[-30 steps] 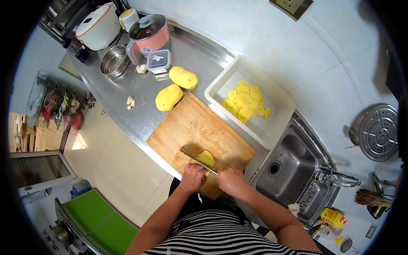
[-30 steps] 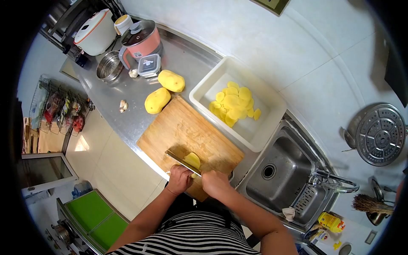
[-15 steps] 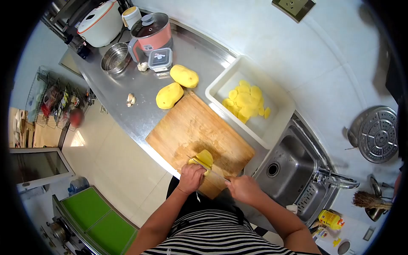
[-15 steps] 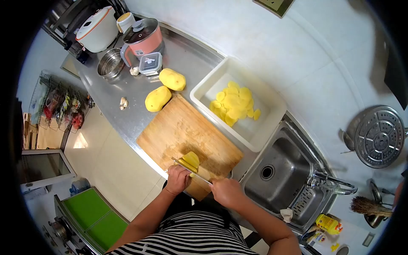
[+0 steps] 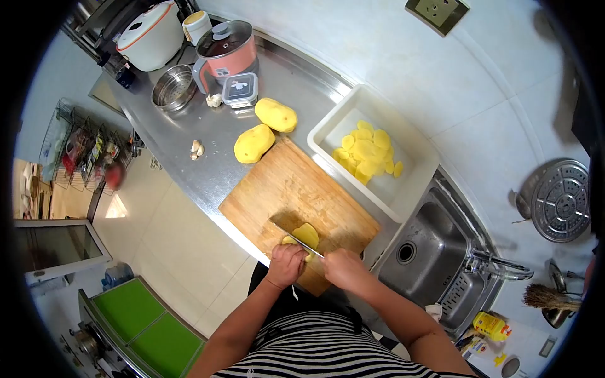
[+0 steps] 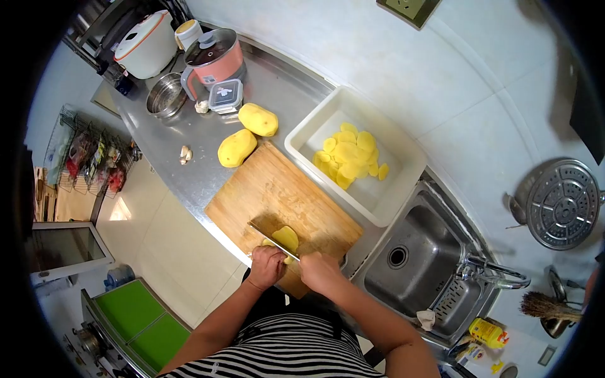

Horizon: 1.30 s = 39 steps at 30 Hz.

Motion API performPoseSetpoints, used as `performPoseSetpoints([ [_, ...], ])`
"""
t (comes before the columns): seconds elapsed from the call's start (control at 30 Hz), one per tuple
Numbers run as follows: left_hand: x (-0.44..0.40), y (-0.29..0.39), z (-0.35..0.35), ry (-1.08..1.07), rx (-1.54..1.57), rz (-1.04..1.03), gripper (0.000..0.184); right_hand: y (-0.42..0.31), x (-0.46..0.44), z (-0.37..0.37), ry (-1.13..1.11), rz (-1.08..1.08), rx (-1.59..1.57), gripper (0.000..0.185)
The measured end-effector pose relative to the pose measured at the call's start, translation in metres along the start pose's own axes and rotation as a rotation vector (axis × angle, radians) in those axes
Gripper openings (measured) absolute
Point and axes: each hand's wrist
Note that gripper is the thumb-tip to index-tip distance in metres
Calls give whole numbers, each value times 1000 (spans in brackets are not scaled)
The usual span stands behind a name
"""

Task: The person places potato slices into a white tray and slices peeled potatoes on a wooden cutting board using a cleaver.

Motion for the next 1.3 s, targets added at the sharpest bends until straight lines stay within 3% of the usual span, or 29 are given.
performPoseSetpoints([
  [0.3, -3, 1, 6, 15, 22, 11, 30, 11, 22, -4, 162, 24, -25, 23],
  [0.7, -4, 0, 3, 38, 1, -14, 28, -6, 34, 32, -49, -92, 11, 23],
  [0.83, -3, -2, 3, 27, 4, -29, 28, 3, 12, 6, -32, -42, 12, 25],
  [1.0, -5, -1, 3, 17, 51, -12, 30, 14, 9, -16, 142, -34, -64, 31],
  [1.23, -3, -1, 3, 40, 22, -7, 34, 6, 41, 21, 125, -31, -22, 31],
  [1.3, -2, -1, 1, 41, 19, -6, 33, 10, 45, 24, 25, -12, 34, 30],
])
Point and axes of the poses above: each hand's wrist, its own x-axis away from the middle knuckle, its own z-axis out of the back of the hand, y = z × x, and after that the axes turned 10 degrees about -z, right-handed
